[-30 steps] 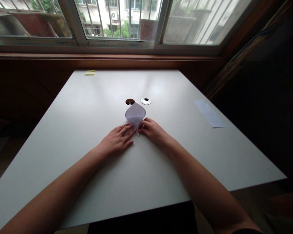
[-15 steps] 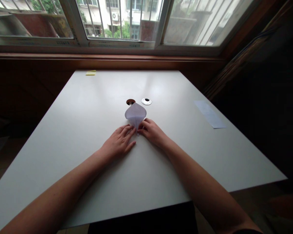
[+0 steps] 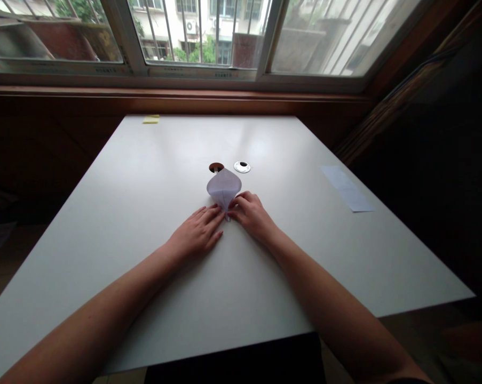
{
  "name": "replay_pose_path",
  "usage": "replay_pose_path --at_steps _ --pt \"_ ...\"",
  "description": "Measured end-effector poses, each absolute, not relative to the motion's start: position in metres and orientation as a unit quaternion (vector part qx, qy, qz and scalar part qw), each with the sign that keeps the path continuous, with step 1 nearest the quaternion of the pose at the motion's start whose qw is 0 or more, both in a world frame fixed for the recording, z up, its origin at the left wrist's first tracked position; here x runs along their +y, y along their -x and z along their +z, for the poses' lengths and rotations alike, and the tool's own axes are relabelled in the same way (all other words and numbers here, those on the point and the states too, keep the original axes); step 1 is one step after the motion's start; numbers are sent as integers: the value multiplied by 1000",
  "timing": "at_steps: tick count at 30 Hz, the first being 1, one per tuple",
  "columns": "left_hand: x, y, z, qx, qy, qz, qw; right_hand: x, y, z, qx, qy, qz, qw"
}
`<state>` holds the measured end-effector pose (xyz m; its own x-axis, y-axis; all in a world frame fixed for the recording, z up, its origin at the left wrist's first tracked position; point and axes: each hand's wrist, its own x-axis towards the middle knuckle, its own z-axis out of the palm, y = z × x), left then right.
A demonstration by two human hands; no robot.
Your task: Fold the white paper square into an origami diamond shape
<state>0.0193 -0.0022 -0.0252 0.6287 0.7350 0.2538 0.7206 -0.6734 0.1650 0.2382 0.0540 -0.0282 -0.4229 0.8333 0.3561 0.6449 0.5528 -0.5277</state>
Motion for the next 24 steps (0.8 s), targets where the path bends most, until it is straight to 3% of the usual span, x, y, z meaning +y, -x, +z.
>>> replay_pose_path --at_steps 24 --pt "1 -17 -15 372 -901 225 8 52 -232 -28 -819 430 148 350"
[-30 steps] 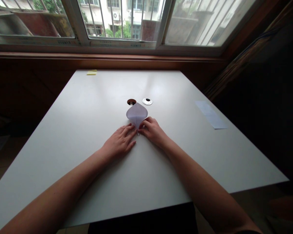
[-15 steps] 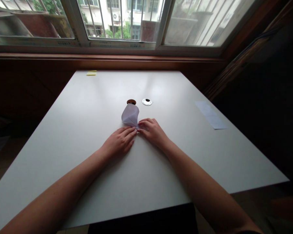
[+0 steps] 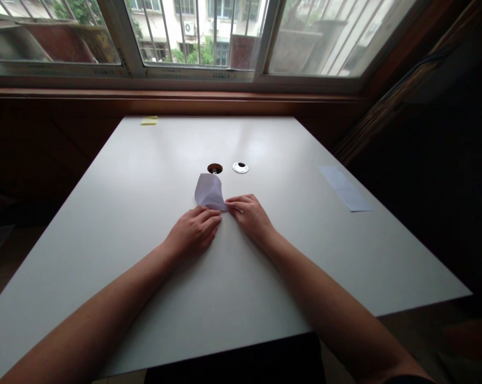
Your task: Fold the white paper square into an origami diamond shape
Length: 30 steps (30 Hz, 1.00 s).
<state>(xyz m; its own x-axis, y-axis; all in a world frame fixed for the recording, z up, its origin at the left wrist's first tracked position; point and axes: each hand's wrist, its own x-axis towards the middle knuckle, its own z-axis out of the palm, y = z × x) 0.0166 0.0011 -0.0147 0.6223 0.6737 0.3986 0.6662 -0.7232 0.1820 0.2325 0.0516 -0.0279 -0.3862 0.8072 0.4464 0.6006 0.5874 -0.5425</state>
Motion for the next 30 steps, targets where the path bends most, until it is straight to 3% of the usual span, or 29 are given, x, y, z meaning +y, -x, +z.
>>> replay_pose_path --at_steps 7,11,15,19,30 --pt "1 -5 -8 471 -762 444 -18 53 -235 -28 -816 426 163 355" --pt "9 3 -9 472 -691 542 76 54 -235 -28 -823 410 177 351" --pt "17 8 -13 393 -706 547 220 53 -234 -27 -845 376 180 335" --pt "18 7 -16 332 -744 498 297 53 -232 -28 -855 362 172 331" --pt "16 6 -13 335 -758 488 274 47 -229 -21 -865 367 151 306"
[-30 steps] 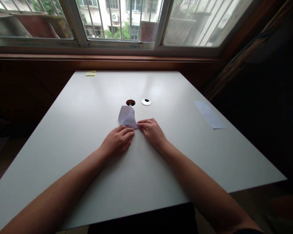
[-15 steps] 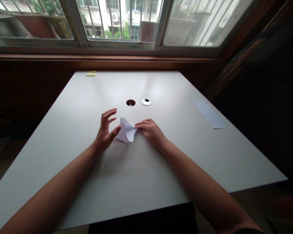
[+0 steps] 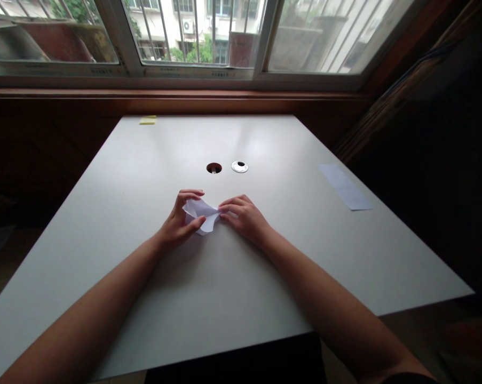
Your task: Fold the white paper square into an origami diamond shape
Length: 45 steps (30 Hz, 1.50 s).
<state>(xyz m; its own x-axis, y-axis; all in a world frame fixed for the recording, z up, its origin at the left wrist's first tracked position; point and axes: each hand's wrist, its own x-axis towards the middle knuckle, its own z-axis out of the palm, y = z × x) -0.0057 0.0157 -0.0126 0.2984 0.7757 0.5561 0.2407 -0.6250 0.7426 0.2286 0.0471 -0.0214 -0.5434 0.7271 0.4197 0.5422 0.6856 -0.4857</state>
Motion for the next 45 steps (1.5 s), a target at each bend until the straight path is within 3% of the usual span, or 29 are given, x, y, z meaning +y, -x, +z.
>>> replay_pose_path --at_steps 18,23,27,30,33,40,45 --pt "23 10 -16 301 -655 514 465 45 -221 -24 -895 332 146 260" --pt "17 13 -12 331 -679 528 388 45 -221 -24 -897 338 139 248" --pt "11 24 6 364 -760 488 228 44 -221 -25 -900 339 131 239" --pt "10 34 25 376 -836 383 115 43 -222 -25 -902 339 127 233" --pt "13 42 40 349 -899 246 98 42 -222 -24 -904 340 122 228" --pt "30 45 55 278 -951 95 100 41 -222 -25 -908 339 113 221" --pt "37 39 60 273 -948 96 132 42 -222 -26 -906 341 114 223"
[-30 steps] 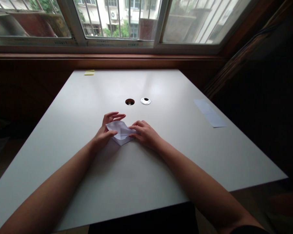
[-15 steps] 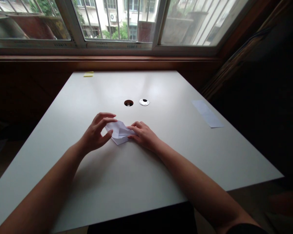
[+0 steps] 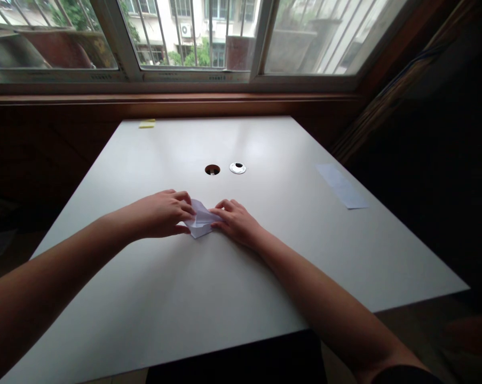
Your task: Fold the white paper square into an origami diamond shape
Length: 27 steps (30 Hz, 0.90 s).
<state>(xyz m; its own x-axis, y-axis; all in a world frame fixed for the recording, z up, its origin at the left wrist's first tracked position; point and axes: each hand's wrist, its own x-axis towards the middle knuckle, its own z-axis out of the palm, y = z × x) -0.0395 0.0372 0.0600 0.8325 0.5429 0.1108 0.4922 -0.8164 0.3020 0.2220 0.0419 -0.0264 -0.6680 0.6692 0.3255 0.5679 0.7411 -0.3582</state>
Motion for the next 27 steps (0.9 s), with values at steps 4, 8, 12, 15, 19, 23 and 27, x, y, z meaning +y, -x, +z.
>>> replay_pose_path --at_steps 4,8,12,15,19,23,27 --pt "42 41 60 254 -950 103 152 43 -222 -27 -907 342 112 220" --pt "43 41 61 260 -945 113 162 43 -222 -26 -908 344 110 213" --pt "44 36 63 338 -930 107 101 43 -222 -25 -909 345 107 210" --pt "47 31 64 409 -905 110 41 43 -222 -26 -910 342 102 212" --pt "55 28 68 493 -865 76 58 43 -223 -27 -910 338 100 218" --pt "66 22 75 524 -842 -37 124 42 -225 -27 -911 330 104 223" --pt "73 13 75 546 -811 -136 160 41 -225 -29 -914 317 110 229"
